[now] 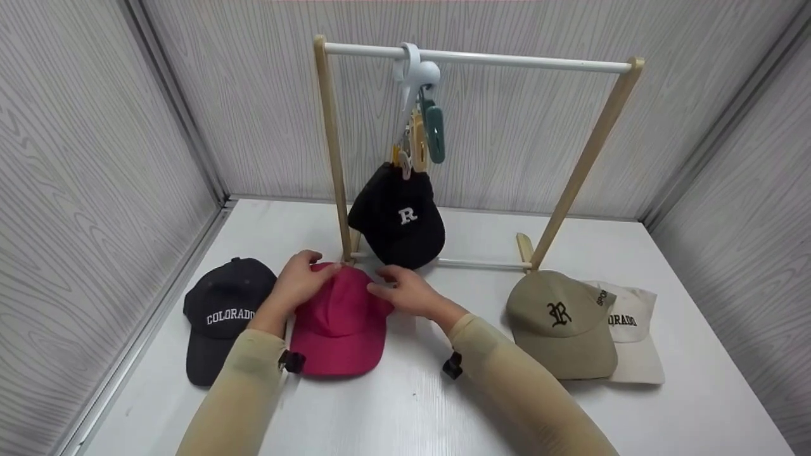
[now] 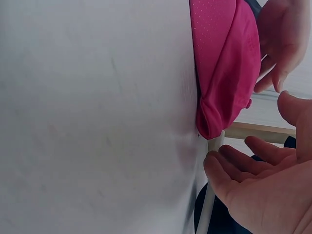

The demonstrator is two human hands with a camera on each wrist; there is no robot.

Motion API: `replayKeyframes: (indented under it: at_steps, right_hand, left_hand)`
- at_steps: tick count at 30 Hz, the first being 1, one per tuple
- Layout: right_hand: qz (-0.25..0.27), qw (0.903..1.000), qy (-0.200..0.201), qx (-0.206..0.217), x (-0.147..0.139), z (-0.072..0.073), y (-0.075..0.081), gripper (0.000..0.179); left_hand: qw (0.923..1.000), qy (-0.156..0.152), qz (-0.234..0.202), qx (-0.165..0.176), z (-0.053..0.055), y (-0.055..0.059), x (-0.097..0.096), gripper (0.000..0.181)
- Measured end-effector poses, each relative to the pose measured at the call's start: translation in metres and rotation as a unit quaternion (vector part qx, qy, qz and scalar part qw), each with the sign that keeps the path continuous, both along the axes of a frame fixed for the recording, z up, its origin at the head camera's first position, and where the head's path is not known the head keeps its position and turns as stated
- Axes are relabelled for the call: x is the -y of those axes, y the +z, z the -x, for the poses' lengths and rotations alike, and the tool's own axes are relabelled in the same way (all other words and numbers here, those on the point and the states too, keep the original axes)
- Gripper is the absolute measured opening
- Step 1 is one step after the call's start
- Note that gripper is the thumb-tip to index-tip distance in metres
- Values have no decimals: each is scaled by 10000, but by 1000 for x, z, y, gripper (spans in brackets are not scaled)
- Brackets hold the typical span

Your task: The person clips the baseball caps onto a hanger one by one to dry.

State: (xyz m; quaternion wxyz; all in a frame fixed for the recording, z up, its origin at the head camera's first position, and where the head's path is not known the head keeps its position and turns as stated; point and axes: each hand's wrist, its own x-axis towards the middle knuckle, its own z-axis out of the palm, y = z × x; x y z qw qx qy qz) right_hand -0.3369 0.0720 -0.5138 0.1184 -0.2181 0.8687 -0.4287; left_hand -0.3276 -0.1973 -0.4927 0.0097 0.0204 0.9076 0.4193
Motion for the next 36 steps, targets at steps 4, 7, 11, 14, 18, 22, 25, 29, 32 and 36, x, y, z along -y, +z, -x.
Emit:
replayKeyframes:
  at_steps: [4,7,11,14,18,22,25,29,32,36]
  right_hand:
    - [-195,9998,-46,30,2,3,0,68]
    - [-271,9996,-66,75,4,5,0,68]
    - [-275,9995,-77,165,8,8,0,69]
    - [-270,9994,-96,188,11,8,1,68]
    - [-194,9994,-147,227,13,9,2,67]
    - [-17,9989,-142,445,14,9,2,68]
    - [46,9983,-126,559,13,9,1,68]
    - [53,9984,-113,553,14,9,1,66]
    - [56,9986,-79,515,14,8,0,65]
    - [39,9990,-71,443,14,8,-1,62]
  left_hand:
    - [9996,-4,-154,224,1,-2,1,73]
    - [9989,20,-312,358,1,-4,2,73]
    - [9979,50,-454,470,2,-6,3,72]
    - [9975,68,-512,479,2,-7,3,70]
    - [9974,64,-572,443,2,-7,3,67]
    - [9976,31,-547,431,1,-8,3,67]
    - [9976,27,-539,423,2,-9,3,66]
    - [9973,38,-637,374,1,-8,3,61]
    - [9968,51,-721,328,0,-7,2,55]
    - [9958,51,-868,293,0,-5,1,45]
